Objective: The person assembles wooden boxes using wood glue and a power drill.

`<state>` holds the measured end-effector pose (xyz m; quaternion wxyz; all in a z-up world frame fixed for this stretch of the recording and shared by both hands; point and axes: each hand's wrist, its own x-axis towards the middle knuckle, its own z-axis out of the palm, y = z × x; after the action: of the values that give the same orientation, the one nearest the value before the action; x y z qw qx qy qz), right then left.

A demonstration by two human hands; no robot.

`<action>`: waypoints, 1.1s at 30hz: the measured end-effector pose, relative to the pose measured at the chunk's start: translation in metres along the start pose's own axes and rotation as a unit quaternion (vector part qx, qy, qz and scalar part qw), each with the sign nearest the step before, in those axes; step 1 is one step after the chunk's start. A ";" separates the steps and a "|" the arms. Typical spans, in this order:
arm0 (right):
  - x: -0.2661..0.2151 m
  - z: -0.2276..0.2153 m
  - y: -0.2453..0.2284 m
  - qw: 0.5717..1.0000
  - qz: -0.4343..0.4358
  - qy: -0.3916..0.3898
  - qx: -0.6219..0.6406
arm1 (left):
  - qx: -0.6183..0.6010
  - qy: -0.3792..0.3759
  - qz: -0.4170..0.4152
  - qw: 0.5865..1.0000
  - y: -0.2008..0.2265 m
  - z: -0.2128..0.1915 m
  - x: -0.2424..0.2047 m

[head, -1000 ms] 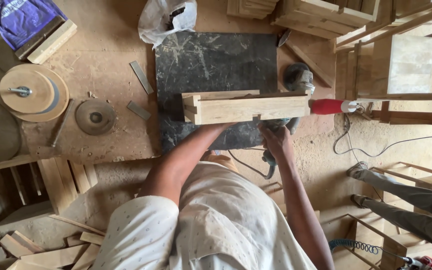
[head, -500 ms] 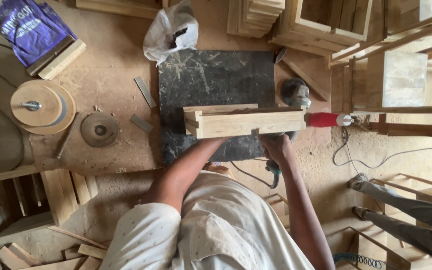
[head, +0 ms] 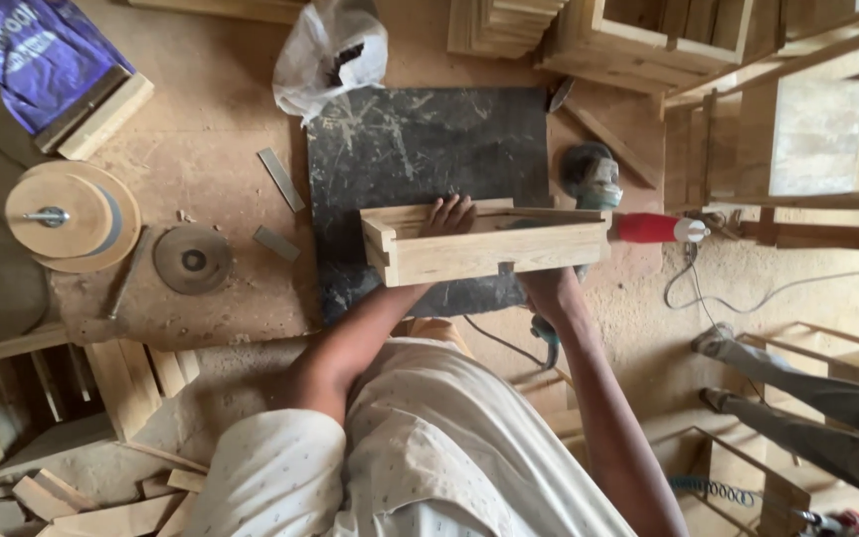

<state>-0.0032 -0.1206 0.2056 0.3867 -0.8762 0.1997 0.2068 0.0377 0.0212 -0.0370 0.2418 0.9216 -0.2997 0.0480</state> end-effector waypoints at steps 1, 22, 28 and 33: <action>0.000 0.002 0.001 1.000 -0.009 0.009 -0.026 | -0.032 0.009 -0.003 0.999 0.000 -0.002 0.000; 0.022 0.008 0.028 0.999 0.034 -0.002 -0.037 | -0.032 0.097 0.012 0.995 -0.006 0.013 -0.006; 0.014 0.005 0.040 0.998 0.055 -0.012 0.016 | -0.025 0.197 0.033 0.980 -0.007 0.025 -0.009; -0.013 0.009 0.065 0.997 0.045 0.011 0.065 | -0.101 0.203 0.021 0.974 -0.007 0.002 -0.005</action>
<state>-0.0494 -0.1517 0.1680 0.4308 -0.8415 0.2566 0.2011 0.0376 0.0281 -0.0427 0.3885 0.8569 -0.2670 0.2087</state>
